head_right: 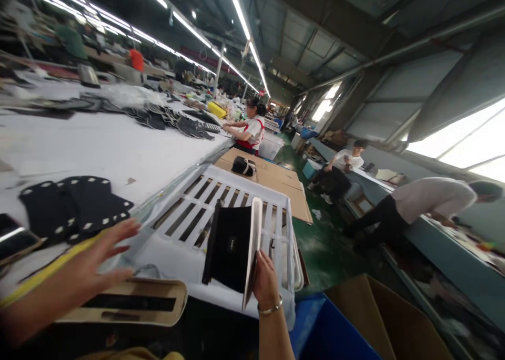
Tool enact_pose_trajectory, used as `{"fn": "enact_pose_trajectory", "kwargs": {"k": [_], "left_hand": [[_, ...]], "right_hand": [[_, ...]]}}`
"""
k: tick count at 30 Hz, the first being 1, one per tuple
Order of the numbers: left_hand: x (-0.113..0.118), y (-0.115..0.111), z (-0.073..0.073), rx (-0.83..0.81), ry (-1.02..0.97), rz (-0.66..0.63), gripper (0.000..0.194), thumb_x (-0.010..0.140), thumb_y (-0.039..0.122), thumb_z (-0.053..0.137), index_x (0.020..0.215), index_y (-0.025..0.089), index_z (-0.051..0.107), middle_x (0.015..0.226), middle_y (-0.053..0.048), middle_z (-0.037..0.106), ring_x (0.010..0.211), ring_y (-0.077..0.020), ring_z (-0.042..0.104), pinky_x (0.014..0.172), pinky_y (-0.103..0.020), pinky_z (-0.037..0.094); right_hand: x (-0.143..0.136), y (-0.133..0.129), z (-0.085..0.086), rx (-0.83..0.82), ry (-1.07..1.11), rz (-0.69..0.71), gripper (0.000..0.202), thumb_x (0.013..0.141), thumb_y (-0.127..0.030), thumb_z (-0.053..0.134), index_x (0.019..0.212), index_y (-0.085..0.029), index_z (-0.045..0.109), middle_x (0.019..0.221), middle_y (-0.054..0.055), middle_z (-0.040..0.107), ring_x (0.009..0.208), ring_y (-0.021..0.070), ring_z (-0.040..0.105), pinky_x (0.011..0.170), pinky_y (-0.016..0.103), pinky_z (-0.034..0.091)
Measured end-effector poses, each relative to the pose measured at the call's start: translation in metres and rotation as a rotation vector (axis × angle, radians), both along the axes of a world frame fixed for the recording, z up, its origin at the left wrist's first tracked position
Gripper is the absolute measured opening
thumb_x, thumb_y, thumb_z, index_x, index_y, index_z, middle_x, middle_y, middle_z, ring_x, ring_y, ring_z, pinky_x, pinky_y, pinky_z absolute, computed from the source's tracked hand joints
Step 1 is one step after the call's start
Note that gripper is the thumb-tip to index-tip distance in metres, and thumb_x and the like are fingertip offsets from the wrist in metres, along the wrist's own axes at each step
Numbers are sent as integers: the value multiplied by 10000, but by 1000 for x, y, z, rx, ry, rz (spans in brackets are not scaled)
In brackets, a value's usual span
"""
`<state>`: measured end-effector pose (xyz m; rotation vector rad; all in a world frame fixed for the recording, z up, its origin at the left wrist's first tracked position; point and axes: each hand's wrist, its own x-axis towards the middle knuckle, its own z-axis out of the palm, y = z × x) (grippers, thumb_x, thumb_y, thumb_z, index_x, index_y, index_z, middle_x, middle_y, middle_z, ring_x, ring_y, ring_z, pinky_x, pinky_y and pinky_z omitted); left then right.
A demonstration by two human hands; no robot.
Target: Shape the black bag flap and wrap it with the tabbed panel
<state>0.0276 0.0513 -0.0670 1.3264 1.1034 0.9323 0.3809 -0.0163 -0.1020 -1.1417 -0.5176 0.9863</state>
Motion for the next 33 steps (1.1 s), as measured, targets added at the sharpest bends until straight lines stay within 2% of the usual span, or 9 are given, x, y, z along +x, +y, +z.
{"fn": "enact_pose_trajectory", "kwargs": {"k": [2,5,9,13,16,20,23,28,33], "left_hand": [[12,-2,5,18,-98,-128,1008,553,371,803,1409,265,281,1415,-84,398,1308,-298,334,998,-391,398],[29,-2,12,-129,-335,-345,693,612,330,767,1237,165,516,1208,-124,593,1130,-291,536,957,-404,435],[25,-8,27,-140,-366,-145,426,571,321,787,925,123,656,897,-72,703,871,-255,646,862,-390,491],[6,-12,42,-20,-214,-81,389,598,337,766,906,118,674,880,-66,706,866,-250,645,833,-367,499],[-4,-15,46,61,-151,-165,349,636,351,734,905,132,691,883,-55,708,860,-245,646,820,-355,507],[-12,-21,57,223,-39,-271,317,694,363,693,921,142,698,880,-40,707,866,-228,642,826,-326,508],[-19,-22,73,296,-59,-272,299,696,336,692,904,121,690,877,-44,707,830,-217,647,806,-326,523],[-33,-14,87,403,-111,-332,294,710,290,695,948,117,677,928,-47,705,840,-194,644,831,-340,524],[-49,-5,60,326,-114,-243,355,702,340,705,971,112,670,954,-62,699,859,-200,641,830,-344,525]], "right_hand": [[-43,5,20,2,-18,197,272,700,-330,707,939,-214,649,788,-14,695,702,131,645,643,216,520],[-89,9,40,-13,-126,396,343,770,-421,627,1033,-202,632,791,2,682,681,148,631,639,251,517],[-106,8,53,120,-358,435,619,796,-626,470,1258,-215,508,1179,69,607,1080,236,560,954,382,430],[-113,2,62,8,-818,568,831,618,-453,752,1349,-256,410,1421,65,394,1310,291,332,1109,480,183],[-128,3,68,-59,-962,641,743,595,-377,769,1275,-242,505,1346,71,485,1267,298,392,1093,508,198],[-144,8,77,122,-795,948,442,741,-356,643,1161,-224,597,1143,31,623,1115,227,532,1028,441,333],[-151,9,80,178,-461,1075,491,785,-457,585,1200,-195,560,1091,35,634,1043,205,565,947,382,420],[-161,11,73,64,-210,1024,512,740,-483,661,1140,-174,579,925,38,679,813,159,627,772,280,501],[-164,10,72,-190,-154,819,446,787,-563,561,934,-153,659,758,44,689,651,155,633,604,263,520]]}}
